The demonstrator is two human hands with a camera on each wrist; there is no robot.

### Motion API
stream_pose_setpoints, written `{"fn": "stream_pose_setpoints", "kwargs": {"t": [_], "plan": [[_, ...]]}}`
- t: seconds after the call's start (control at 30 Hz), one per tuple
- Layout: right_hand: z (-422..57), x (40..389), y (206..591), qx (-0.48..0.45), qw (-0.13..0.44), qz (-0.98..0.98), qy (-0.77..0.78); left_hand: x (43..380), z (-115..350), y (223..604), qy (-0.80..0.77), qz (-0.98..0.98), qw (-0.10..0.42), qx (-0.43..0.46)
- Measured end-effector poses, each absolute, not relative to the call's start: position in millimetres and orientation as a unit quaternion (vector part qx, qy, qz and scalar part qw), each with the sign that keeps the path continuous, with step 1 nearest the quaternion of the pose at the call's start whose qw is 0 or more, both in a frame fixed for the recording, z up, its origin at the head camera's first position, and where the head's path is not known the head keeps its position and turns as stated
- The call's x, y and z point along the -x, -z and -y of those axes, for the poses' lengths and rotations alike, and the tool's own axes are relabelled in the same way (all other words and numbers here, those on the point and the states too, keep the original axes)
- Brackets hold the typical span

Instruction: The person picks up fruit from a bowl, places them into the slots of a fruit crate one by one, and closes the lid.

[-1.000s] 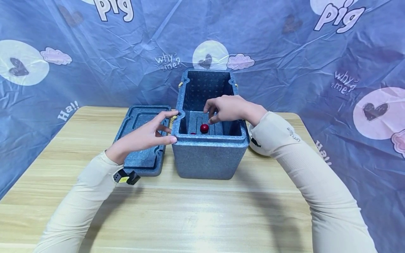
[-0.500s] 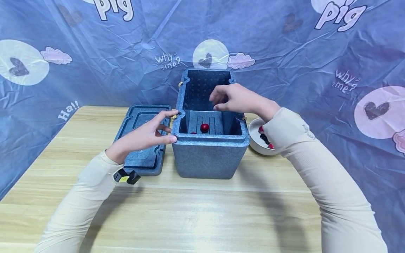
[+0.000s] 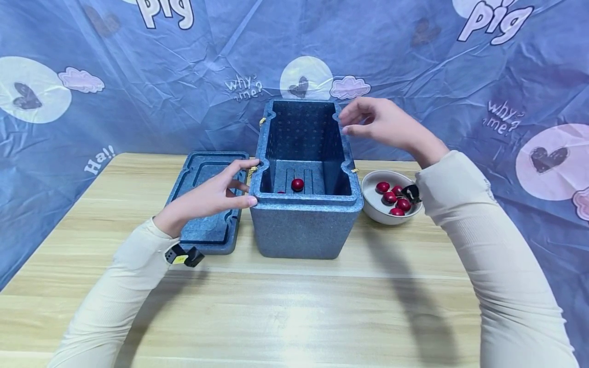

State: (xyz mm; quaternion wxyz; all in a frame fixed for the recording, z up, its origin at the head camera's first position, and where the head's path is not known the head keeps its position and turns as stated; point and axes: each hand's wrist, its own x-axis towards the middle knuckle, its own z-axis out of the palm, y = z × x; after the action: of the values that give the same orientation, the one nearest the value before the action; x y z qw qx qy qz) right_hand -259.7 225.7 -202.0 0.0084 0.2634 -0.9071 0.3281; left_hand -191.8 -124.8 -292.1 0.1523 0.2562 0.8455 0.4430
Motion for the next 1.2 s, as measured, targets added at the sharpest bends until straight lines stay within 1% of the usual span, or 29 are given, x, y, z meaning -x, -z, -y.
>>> {"fn": "stream_pose_setpoints", "kwargs": {"t": [0.13,0.33,0.57,0.7,0.93,1.2], "plan": [[-242.5,261.5,203.4,-0.237,0.005,0.899,-0.368,191.1,124.0,290.5,-0.446,-0.844,0.149,-0.256],[-270.7,262.4,211.1,-0.193,-0.011,0.907,-0.374,190.3,123.2,289.2,-0.448,-0.844,0.151,-0.253],[-303.5,264.3,227.6,-0.164,-0.089,0.926,-0.328,189.5,123.6,288.8,-0.446,-0.844,0.152,-0.255],[-317.8,265.6,239.9,-0.149,-0.124,0.935,-0.296,189.5,124.0,288.6,-0.446,-0.844,0.153,-0.255],[-335.4,266.8,264.7,-0.132,-0.167,0.931,-0.297,188.6,124.4,288.1,-0.442,-0.846,0.152,-0.255],[-344.8,268.3,292.2,-0.125,-0.210,0.926,-0.289,188.3,124.5,287.2,-0.444,-0.845,0.155,-0.253]]}}
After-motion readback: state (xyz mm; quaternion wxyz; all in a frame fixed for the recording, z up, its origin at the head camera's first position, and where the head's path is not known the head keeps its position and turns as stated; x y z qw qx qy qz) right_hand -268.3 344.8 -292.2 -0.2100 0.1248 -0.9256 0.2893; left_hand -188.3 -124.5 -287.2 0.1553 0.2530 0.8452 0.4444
